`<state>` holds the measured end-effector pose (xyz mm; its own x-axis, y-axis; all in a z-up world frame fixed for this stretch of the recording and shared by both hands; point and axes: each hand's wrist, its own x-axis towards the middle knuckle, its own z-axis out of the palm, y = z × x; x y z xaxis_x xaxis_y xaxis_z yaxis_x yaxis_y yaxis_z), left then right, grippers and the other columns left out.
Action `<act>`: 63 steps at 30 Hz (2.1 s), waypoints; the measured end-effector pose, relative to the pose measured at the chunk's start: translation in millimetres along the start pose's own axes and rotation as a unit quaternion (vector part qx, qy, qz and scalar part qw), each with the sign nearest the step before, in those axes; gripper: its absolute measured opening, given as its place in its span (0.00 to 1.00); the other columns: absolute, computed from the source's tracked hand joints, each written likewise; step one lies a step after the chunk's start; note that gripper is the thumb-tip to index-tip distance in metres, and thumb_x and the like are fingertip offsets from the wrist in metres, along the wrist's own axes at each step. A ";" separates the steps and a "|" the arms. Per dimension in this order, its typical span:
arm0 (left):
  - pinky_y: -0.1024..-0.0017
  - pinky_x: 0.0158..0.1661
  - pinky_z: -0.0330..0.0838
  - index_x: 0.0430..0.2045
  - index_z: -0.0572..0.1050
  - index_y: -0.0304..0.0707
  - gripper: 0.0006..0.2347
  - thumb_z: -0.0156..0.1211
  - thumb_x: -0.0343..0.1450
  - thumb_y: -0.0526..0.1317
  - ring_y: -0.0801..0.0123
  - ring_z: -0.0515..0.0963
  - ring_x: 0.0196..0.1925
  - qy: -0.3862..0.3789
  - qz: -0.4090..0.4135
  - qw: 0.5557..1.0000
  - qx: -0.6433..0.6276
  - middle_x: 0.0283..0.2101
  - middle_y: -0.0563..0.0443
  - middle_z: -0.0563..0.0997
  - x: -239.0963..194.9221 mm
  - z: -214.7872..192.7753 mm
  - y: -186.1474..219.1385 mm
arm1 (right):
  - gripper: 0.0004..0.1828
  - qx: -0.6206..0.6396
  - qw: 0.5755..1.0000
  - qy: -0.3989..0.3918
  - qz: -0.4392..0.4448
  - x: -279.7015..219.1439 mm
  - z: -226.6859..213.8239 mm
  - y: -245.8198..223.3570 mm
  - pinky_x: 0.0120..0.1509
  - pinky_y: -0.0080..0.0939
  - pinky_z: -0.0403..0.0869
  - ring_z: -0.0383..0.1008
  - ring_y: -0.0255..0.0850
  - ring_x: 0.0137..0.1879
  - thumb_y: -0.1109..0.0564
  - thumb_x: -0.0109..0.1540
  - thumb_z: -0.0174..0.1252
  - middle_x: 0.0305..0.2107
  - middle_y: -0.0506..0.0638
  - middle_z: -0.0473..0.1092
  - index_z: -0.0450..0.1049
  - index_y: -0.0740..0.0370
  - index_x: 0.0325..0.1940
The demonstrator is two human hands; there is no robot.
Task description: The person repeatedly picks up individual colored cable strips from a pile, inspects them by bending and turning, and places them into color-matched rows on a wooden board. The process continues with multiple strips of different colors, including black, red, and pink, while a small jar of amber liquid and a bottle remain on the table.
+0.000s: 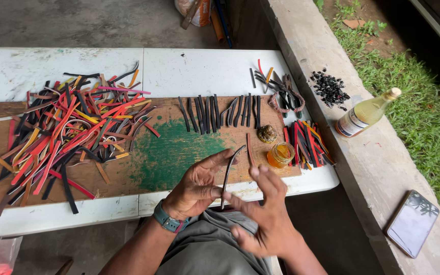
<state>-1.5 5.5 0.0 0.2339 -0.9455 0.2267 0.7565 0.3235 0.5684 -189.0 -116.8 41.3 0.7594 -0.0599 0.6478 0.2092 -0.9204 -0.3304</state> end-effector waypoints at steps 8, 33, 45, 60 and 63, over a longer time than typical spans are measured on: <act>0.67 0.63 0.75 0.70 0.59 0.28 0.34 0.64 0.66 0.25 0.63 0.72 0.66 0.034 0.019 0.977 0.210 0.68 0.41 0.67 -4.4 -1.2 1.3 | 0.32 0.087 0.970 0.051 0.219 42.8 -8.4 47.8 0.69 0.47 0.66 0.68 0.49 0.64 0.47 0.60 0.60 0.59 0.60 0.68 0.69 0.57 0.67; 0.59 0.60 0.70 0.54 0.68 0.32 0.30 0.70 0.55 0.26 0.47 0.74 0.61 0.261 0.062 0.705 0.656 0.57 0.35 0.75 108.3 -106.0 -106.0 | 0.32 -0.106 0.905 -0.278 0.305 102.7 79.5 188.8 0.49 0.45 0.77 0.81 0.44 0.45 0.58 0.56 0.65 0.38 0.45 0.80 0.69 0.45 0.64; 0.54 0.61 0.64 0.61 0.57 0.25 0.41 0.76 0.54 0.28 0.36 0.67 0.62 0.289 0.034 0.642 0.709 0.59 0.26 0.66 118.0 -94.3 -107.6 | 0.24 -0.188 0.882 -0.305 0.307 88.9 106.0 210.0 0.63 0.53 0.66 0.79 0.46 0.51 0.49 0.62 0.64 0.40 0.50 0.79 0.72 0.42 0.63; 0.64 0.39 0.79 0.40 0.77 0.35 0.14 0.72 0.64 0.35 0.62 0.87 0.39 0.284 0.047 0.724 0.627 0.35 0.45 0.86 10.3 -105.0 -60.5 | 0.41 -0.198 0.956 -0.099 0.191 88.6 82.0 177.3 0.60 0.65 0.67 0.74 0.53 0.57 0.50 0.52 0.74 0.50 0.54 0.72 0.67 0.49 0.68; 0.68 0.37 0.82 0.38 0.80 0.37 0.06 0.64 0.69 0.34 0.66 0.89 0.37 0.297 0.082 0.689 0.656 0.35 0.48 0.88 -16.9 -127.3 -20.0 | 0.38 0.008 0.978 -0.068 0.199 73.5 71.7 135.3 0.51 0.50 0.78 0.77 0.46 0.51 0.52 0.57 0.69 0.53 0.55 0.74 0.65 0.56 0.70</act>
<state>57.2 10.1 -115.9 0.7541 -0.6151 0.2303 -0.4217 -0.1846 0.8877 -60.7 -218.0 -5.0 0.8573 -0.3594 0.3686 -0.1114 -0.8285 -0.5488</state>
